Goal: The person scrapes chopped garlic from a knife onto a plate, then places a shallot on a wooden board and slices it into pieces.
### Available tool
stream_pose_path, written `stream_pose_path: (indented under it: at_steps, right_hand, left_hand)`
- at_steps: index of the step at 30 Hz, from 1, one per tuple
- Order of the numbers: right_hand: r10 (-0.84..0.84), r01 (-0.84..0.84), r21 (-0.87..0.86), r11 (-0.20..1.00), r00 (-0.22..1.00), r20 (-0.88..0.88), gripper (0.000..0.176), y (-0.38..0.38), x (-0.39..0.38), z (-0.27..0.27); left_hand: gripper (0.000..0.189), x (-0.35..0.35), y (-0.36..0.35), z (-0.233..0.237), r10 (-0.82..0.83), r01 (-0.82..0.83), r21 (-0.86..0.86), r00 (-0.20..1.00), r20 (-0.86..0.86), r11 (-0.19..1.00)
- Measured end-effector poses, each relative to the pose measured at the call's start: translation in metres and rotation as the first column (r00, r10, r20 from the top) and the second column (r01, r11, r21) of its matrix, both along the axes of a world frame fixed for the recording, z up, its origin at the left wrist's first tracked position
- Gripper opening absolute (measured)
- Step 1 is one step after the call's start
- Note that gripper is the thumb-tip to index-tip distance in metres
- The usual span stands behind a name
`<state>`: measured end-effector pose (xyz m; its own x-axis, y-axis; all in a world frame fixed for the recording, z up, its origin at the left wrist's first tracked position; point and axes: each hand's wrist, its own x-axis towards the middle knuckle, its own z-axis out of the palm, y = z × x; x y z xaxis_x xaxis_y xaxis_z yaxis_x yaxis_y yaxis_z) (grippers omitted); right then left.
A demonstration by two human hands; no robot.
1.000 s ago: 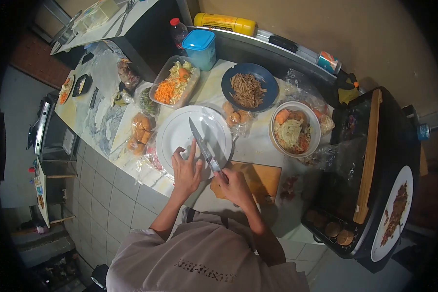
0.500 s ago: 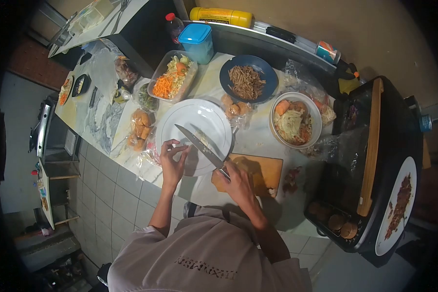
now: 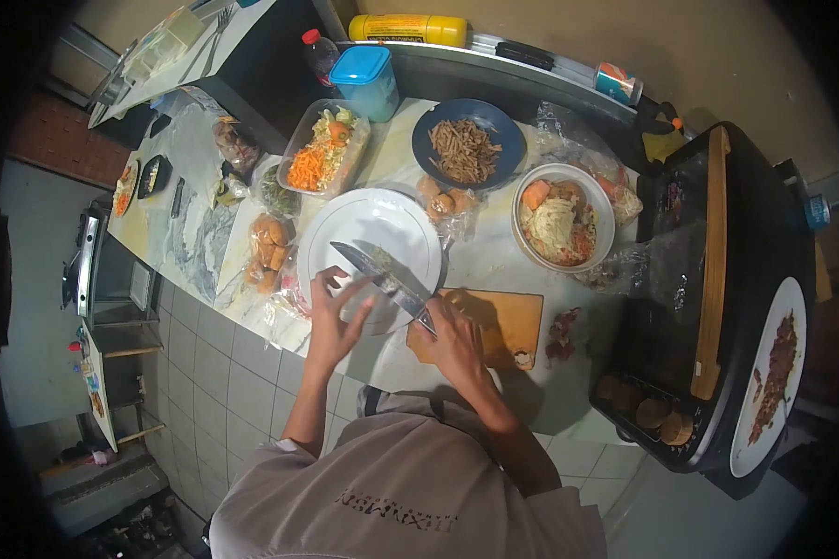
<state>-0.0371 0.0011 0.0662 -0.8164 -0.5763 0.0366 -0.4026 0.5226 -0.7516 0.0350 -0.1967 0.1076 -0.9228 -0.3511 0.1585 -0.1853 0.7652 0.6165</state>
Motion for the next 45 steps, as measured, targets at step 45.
stream_pose_path:
  at_steps: [45]
  right_hand:
    - [-0.277, 0.276, -0.044, 0.96, 0.961, -0.005, 0.029, 0.082, 0.05, 0.012]
  left_hand:
    - [0.037, -0.002, 0.095, -0.01, -0.35, 0.346, -0.122, 0.937, -0.006, 0.93]
